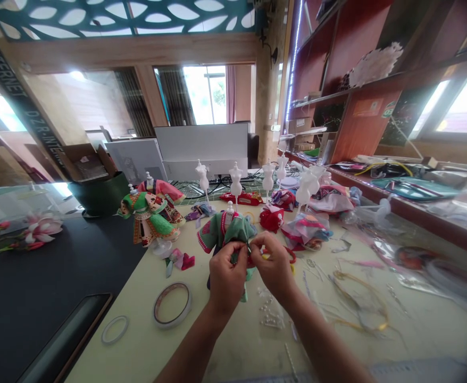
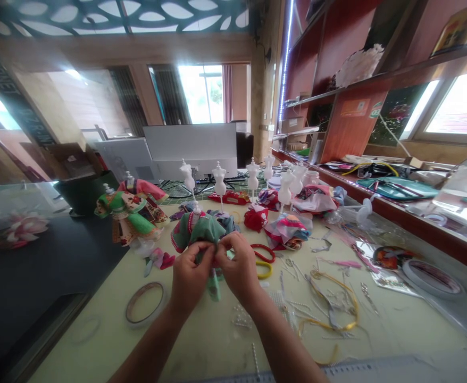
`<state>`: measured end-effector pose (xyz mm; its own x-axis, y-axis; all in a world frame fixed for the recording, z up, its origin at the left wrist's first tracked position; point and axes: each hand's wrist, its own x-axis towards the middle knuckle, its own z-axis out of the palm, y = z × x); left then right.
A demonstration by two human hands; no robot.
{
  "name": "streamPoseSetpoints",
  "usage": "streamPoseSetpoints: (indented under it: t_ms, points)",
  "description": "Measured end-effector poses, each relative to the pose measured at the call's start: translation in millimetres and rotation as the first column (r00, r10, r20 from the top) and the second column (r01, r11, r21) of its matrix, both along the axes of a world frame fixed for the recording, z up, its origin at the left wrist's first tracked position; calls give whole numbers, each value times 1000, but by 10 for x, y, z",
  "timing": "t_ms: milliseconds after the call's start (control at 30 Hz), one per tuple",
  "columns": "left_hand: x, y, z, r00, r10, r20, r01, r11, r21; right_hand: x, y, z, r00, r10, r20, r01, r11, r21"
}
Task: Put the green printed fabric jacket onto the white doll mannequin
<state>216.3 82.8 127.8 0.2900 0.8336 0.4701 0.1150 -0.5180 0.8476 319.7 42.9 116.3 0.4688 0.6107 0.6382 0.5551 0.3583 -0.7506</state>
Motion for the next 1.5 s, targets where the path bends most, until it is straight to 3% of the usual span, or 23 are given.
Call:
streamPoseSetpoints:
  t_ms: [233,433,900,1100,1267,1400,1500]
  points:
    - [4,-8,22,999,-17,40,21,996,-89,14,55,-61,946,139,-292,-158,987,-42]
    - [3,-19,37,999,3,48,3,993,-120,-6,60,-59,868,181,-462,-218,975,-28]
    - [-13,-4,27,999,35,38,-30,990,-135,59,45,-21,824,66,-563,-71,997,14]
    - [-52,13,61,1000,10,-3,-10,991,-133,102,-8,39,859,30,-511,-41,999,-9]
    - [-103,62,139,997,-49,-62,41,992,-119,124,-234,82,916,20,-401,-51,996,-68]
    - [-135,116,153,989,-101,-111,89,990,-112,18,-533,0,993,51,-105,-68,984,-166]
    - [-152,145,150,982,-122,-144,107,989,-104,-169,-760,-142,987,139,86,-111,957,-268]
